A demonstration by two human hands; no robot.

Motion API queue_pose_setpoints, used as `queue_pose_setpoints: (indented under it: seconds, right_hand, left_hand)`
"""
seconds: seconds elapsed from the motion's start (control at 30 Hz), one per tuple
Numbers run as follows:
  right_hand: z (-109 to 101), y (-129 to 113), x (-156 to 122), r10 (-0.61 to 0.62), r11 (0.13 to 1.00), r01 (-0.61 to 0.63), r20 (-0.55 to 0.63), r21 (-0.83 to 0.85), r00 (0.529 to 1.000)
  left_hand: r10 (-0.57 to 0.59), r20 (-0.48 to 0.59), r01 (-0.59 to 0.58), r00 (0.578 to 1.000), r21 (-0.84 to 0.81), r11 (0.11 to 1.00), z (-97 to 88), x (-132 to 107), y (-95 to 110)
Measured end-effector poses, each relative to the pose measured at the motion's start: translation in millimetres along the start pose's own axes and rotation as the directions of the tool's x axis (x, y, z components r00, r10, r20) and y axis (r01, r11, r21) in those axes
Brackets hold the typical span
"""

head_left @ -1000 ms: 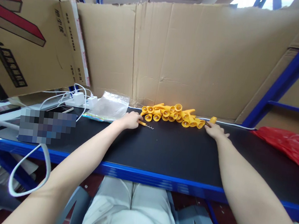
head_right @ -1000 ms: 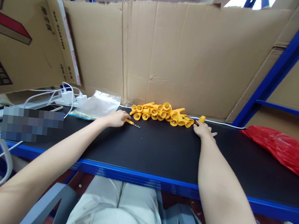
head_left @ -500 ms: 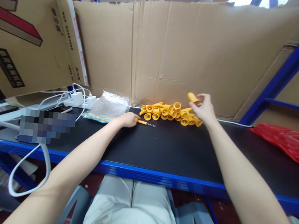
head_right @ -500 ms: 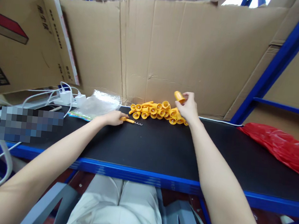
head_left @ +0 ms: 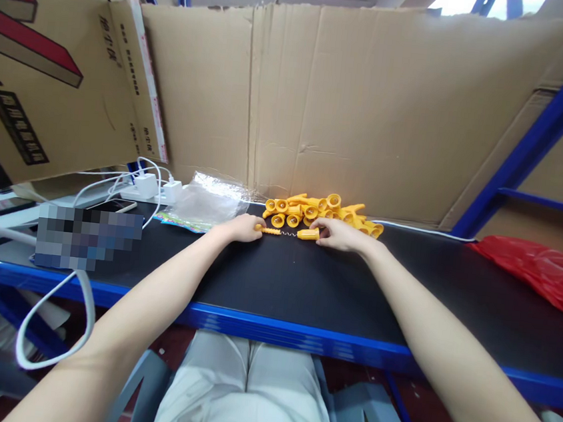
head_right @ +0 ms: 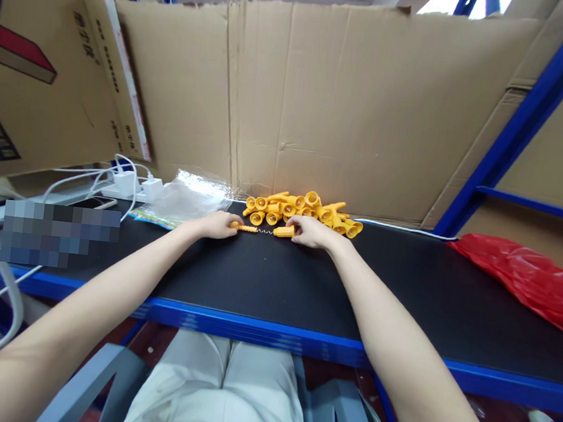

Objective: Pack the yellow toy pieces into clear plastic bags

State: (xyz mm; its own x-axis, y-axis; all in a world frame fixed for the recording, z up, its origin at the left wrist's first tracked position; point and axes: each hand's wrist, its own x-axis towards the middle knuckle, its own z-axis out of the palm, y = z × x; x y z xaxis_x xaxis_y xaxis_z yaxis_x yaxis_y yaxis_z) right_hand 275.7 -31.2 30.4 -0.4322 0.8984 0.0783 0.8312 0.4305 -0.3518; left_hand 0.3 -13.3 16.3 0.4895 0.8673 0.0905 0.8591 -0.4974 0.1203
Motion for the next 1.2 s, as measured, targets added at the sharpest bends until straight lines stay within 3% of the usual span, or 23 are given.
queue_pose_setpoints:
  seconds: [0.3,0.5,0.7,0.87,1.03,1.2]
  right_hand:
    - [0,-5,-1,-0.030,1.000,0.030,-0.002,0.010,1.000]
    - [6,-15,-1,-0.059,0.991,0.058,0.002,0.122,0.998]
    - [18,-15,6,-0.132,0.963,0.159,-0.134,0.219,0.982]
    - [17,-10,9,-0.138,0.934,0.198,-0.213,0.297,0.967]
    - [10,-14,7,-0.236,0.885,0.336,-0.312,0.321,0.920]
    - [4,-20,2,-0.214,0.906,0.306,-0.309,0.291,0.927]
  left_hand:
    - [-0.038,0.004,0.038,0.999,0.016,0.999,-2.5,-2,4]
    - [0.002,-0.027,-0.002,1.000,0.010,1.000,-0.2,-1,7]
    - [-0.041,-0.158,0.024,0.987,-0.109,0.994,1.7,-2,14]
    - [-0.057,-0.216,-0.004,0.975,-0.273,0.962,1.9,-1,13]
    - [-0.035,-0.383,-0.028,0.923,-0.158,0.987,-3.5,-3,16]
    - [-0.027,-0.338,-0.016,0.941,-0.125,0.992,-7.0,-4,15]
